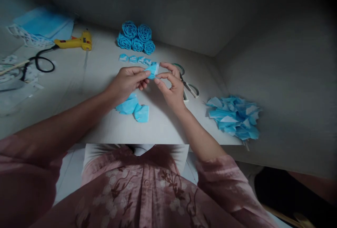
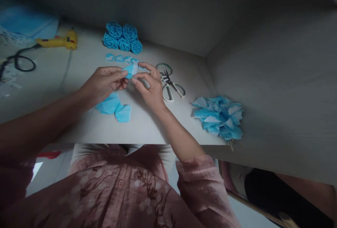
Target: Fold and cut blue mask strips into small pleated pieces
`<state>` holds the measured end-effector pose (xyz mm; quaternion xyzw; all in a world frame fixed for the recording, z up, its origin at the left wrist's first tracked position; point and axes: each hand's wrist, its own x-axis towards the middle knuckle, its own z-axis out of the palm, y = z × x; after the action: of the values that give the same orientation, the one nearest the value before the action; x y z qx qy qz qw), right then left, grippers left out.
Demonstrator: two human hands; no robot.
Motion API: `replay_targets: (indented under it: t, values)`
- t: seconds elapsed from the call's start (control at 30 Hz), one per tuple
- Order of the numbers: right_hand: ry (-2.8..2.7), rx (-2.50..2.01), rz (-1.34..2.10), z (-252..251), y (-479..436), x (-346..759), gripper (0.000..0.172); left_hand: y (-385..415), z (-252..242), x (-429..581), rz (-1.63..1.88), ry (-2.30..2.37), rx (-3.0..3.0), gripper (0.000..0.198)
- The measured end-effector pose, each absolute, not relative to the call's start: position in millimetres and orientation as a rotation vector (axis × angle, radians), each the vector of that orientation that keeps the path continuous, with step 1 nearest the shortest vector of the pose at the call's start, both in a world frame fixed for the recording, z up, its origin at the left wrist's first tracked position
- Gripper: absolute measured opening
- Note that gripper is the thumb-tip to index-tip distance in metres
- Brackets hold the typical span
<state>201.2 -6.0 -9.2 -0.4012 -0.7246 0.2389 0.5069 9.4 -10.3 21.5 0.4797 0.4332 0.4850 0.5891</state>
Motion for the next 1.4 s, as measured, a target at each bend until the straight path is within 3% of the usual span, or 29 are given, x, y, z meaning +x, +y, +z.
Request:
replay_targets:
  t: [0.17, 0.4, 0.53, 0.87, 1.4]
  values:
    - [-1.662, -0.92, 0.613, -18, -1, 201, 0.029, -11, 22, 9, 1.116, 0.996, 1.152, 0.025]
    - [-1.593, -0.815, 0.855, -32, 9, 200, 0.047, -12, 23, 9, 1.092, 1.009, 1.155, 0.023]
    - [-1.687, -0.804, 0.811, -39, 16, 203, 0.064, -11, 20, 7, 1.083, 1.037, 1.254, 0.023]
    - [-1.811, -0.885, 0.733, -41, 15, 205, 0.08, -12, 19, 8, 1.097, 1.058, 1.47, 0.016]
    - [-1.535, -0.839, 0.968, -25, 6, 200, 0.04, -8, 11, 7, 0.94, 1.012, 1.575, 0.018]
